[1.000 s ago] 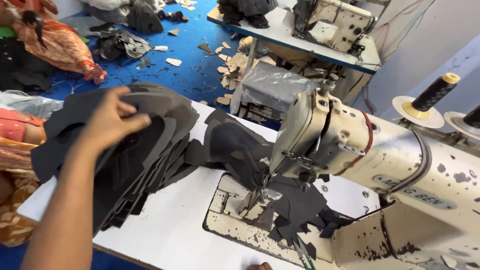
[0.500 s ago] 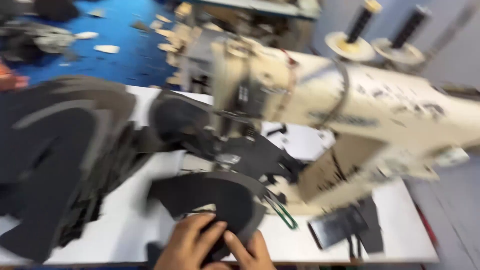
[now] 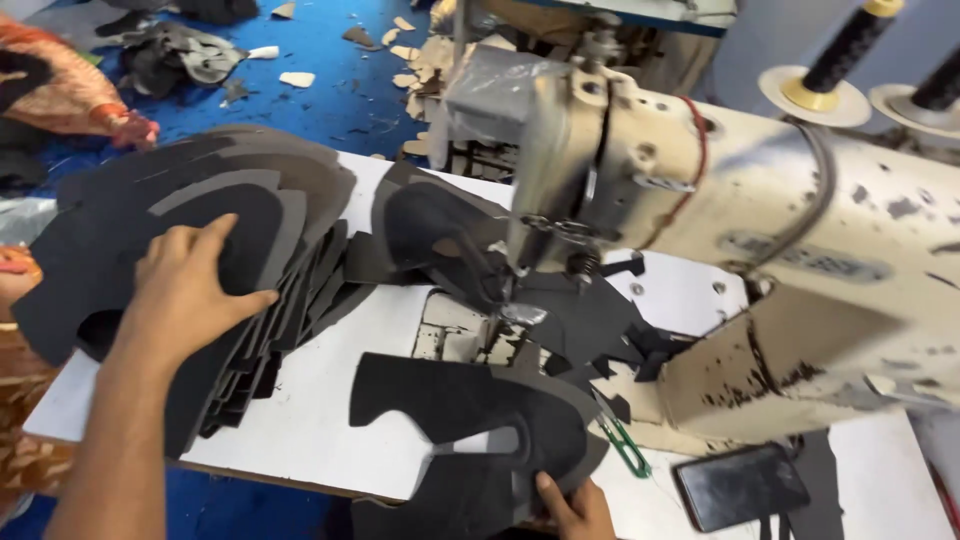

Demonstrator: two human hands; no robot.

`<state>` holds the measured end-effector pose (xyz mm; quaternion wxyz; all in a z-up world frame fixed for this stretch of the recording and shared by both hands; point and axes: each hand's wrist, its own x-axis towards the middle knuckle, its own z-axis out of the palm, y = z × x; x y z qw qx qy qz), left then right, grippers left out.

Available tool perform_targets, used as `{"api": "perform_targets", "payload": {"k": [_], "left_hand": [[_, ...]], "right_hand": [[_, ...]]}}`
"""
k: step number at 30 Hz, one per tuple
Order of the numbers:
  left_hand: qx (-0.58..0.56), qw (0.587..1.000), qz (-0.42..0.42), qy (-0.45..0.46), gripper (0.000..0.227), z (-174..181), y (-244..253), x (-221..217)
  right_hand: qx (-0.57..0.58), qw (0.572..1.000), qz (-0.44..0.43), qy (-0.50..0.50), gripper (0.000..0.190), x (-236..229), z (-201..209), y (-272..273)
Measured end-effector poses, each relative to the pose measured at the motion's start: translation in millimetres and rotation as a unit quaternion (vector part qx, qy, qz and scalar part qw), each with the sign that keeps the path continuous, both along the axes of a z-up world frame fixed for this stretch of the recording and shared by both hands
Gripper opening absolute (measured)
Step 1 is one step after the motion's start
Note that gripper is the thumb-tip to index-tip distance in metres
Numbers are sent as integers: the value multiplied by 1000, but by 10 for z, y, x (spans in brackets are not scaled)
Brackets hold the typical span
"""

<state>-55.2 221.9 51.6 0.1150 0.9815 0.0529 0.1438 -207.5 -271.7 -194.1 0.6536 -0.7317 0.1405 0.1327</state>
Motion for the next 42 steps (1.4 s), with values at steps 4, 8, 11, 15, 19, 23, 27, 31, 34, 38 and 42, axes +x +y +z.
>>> {"api": "perform_targets", "payload": {"k": [4,8,11,15,19,23,27,31,34,38,42], "left_hand": [[9,998,27,58,103,141,-148,72],[-155,987,50,-13,110,459,-1,131],[-87,981,54,-166,102,767,-27,170],[-14,990,-18,-138,83,490,-81,611],[39,985,-76,-152,66,-275,-81,908],[34,961,-123,-244,39,-400,-412,520],[-126,969,-105,-187,11,-762,-1025,-428],[-220,885,-249,327,76,-2294,-1407,-1180],[-384,854,-152,316,70,-2909,-1594,-1547],[-456,852,-152,208,50,-2997,-1462,-1562],[-295,909,-246,160,77,-2948,-1225,-1369]], "right_hand": [[-11,995,-20,93,53,83,121,27],[-4,995,39,-87,60,173,-579,-267],[5,994,64,-90,59,321,-540,-294],[41,988,112,-94,58,497,-393,-130],[77,984,127,-97,57,491,-230,-31],[87,992,56,-72,56,2,-32,-71],[74,994,-34,73,38,-155,512,120],[155,988,15,23,36,-98,1184,344],[80,973,129,-172,35,2,1359,286],[-172,958,173,-153,27,536,1657,-74],[-476,871,-6,-119,28,938,1388,-493]]}}
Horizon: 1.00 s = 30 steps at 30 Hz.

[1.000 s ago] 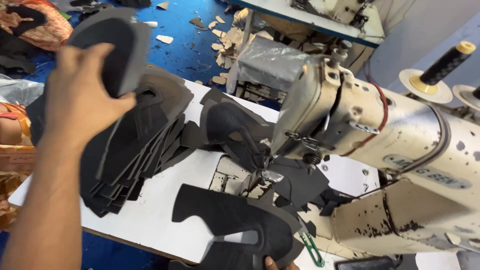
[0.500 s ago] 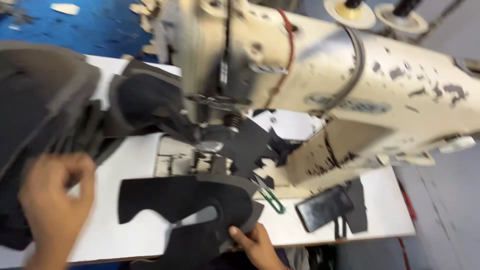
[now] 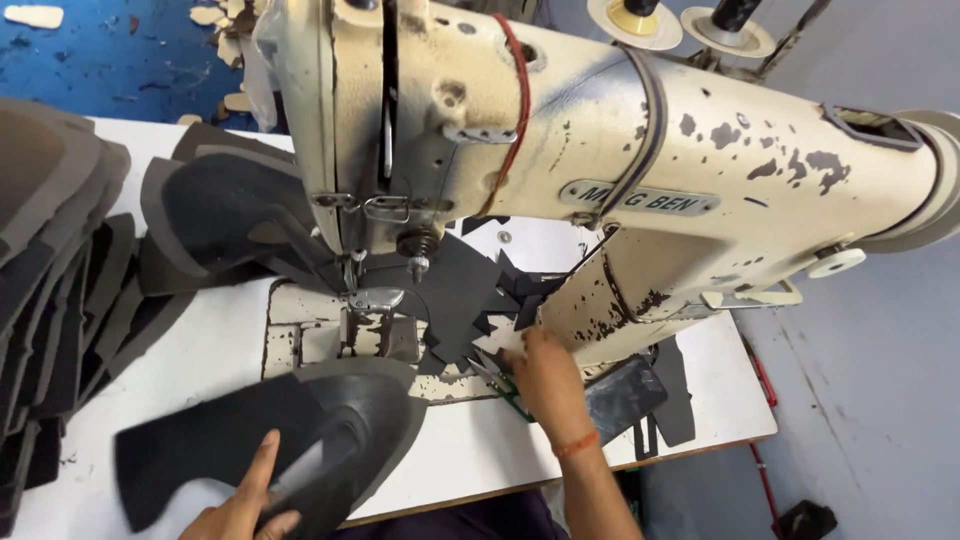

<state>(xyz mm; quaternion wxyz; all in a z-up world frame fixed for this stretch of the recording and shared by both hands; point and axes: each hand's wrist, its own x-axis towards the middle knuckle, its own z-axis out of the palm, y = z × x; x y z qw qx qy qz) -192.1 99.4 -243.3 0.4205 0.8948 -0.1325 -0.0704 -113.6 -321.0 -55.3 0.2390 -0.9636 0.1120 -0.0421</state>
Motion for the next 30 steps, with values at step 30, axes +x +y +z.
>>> {"api": "perform_targets", "payload": {"k": [30], "left_hand": [[146,979,-58,128,24,1266,-837,-168]], "right_hand": [[-1,999,36,17,29,66,-363,-130]]}}
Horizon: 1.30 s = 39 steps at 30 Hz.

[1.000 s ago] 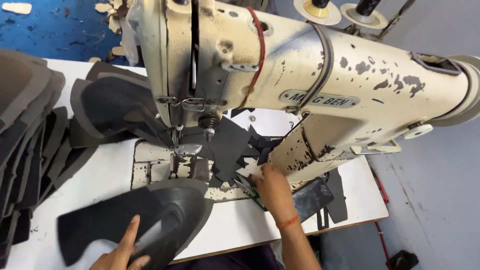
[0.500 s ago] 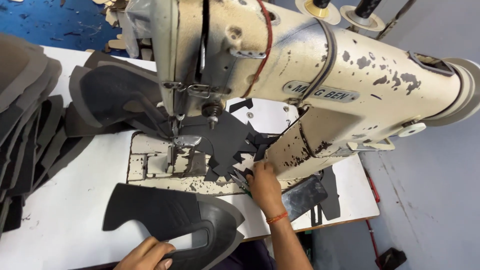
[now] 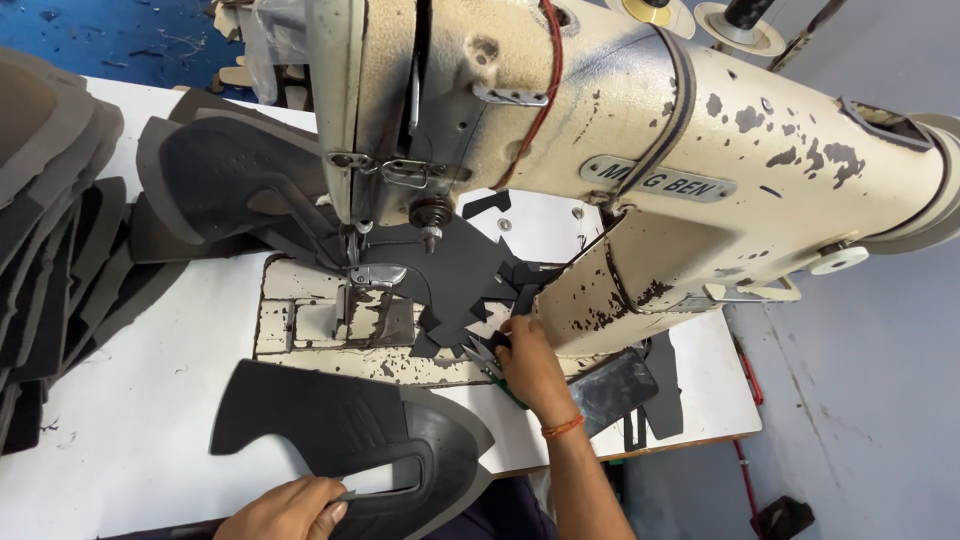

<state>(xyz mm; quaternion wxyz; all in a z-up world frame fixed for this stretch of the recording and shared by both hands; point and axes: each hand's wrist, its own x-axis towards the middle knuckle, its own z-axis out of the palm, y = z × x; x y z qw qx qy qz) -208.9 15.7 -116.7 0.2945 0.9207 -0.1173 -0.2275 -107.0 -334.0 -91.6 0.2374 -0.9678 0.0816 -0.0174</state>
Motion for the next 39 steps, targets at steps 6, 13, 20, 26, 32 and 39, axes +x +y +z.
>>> {"api": "perform_targets", "payload": {"k": [6,13,20,26,32,39], "left_hand": [[-56,996,2,-70,27,-230,98,16],[-108,992,41,-44,27,19,91,85],[-241,960,111,-88,18,649,-153,113],[-402,903,141,-50,15,1018,-371,157],[-388,891,222,81,25,1037,-441,132],[-471,867,161,-33,26,1252,-472,24]], "right_hand": [[64,997,-22,-31,18,-153,363,3],[242,949,-50,-194,20,-582,1494,40],[307,925,48,-221,27,-880,1195,-17],[187,934,219,-213,29,-986,1223,1080],[217,953,152,-148,26,-1017,1212,1109],[46,946,217,-238,44,-900,1659,1154]]}}
